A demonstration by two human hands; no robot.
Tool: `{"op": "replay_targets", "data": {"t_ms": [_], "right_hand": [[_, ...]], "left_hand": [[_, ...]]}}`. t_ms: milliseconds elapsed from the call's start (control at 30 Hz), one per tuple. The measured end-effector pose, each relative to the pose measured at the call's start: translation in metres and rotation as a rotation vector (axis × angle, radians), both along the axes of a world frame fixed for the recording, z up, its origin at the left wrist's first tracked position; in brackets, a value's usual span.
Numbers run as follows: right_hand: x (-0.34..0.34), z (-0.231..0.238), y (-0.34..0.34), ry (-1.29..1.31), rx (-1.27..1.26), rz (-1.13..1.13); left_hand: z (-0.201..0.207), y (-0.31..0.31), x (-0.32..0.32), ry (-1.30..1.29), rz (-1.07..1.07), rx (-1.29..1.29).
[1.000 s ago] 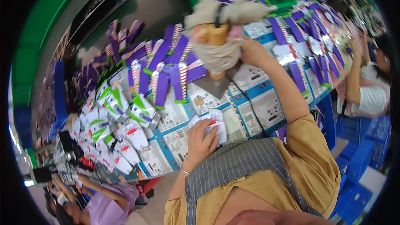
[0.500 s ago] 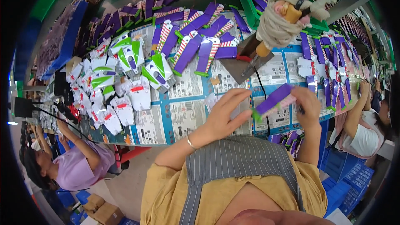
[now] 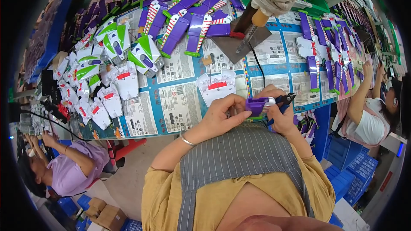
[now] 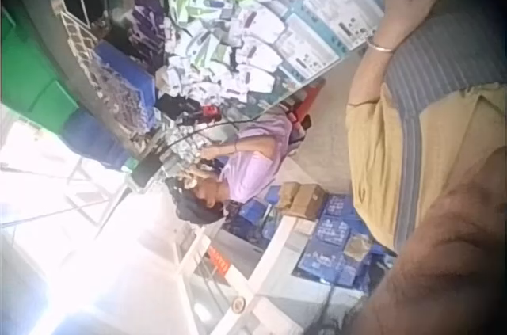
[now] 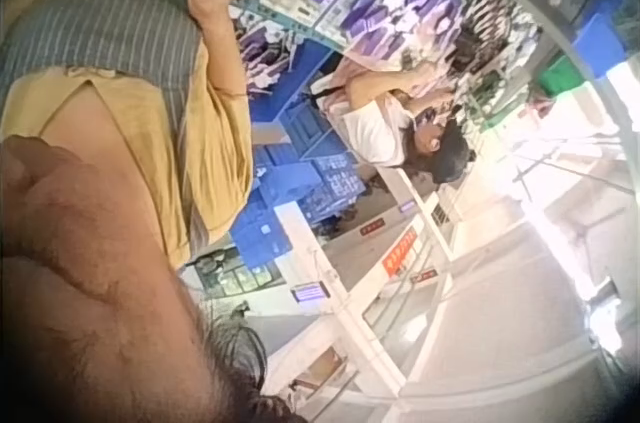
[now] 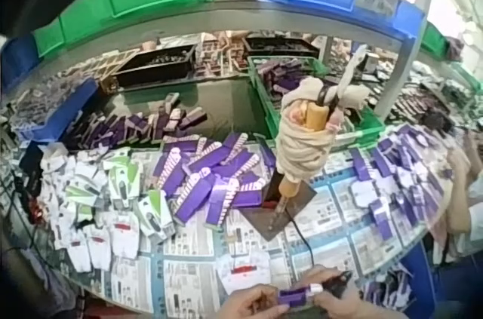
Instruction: The person assembles toy wings by picking up plastic wings and base plates, attaching the wings onto the base plates, and securing the parts with pliers.
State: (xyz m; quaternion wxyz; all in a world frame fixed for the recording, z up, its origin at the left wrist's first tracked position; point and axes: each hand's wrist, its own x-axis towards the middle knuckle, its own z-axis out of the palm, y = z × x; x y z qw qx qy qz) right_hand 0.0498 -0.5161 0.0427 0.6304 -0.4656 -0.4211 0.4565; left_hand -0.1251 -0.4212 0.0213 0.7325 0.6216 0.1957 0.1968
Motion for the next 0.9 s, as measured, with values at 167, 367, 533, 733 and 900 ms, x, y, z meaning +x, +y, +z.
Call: {"op": "replay_targets", "data": {"t_ms": [167, 367, 533, 733, 900], "right_hand": [[0.031, 0.008, 0.01, -1.164, 0.083, -0.187], [0.007, -0.029, 0.028, -1.332, 0.199, 0.119], [0.012, -0.024, 0.042, -1.341, 0.332, 0.13], [0.014, -0.025, 0.037, -0.962, 0.009, 0.155], [0.011, -0.026, 0.032, -0.715, -0.243, 0.218]], "left_hand": [[-0.013, 0.013, -0.034, 0.12, 0.552, 0.505], [-0.032, 0.021, -0.026, 0.041, 0.511, -0.089], [-0.032, 0.02, -0.02, 0.022, 0.317, -0.17], [-0.024, 0.028, -0.022, 0.091, 0.225, -0.298], [-0.023, 0.032, -0.022, 0.087, 0.157, -0.348]]}}
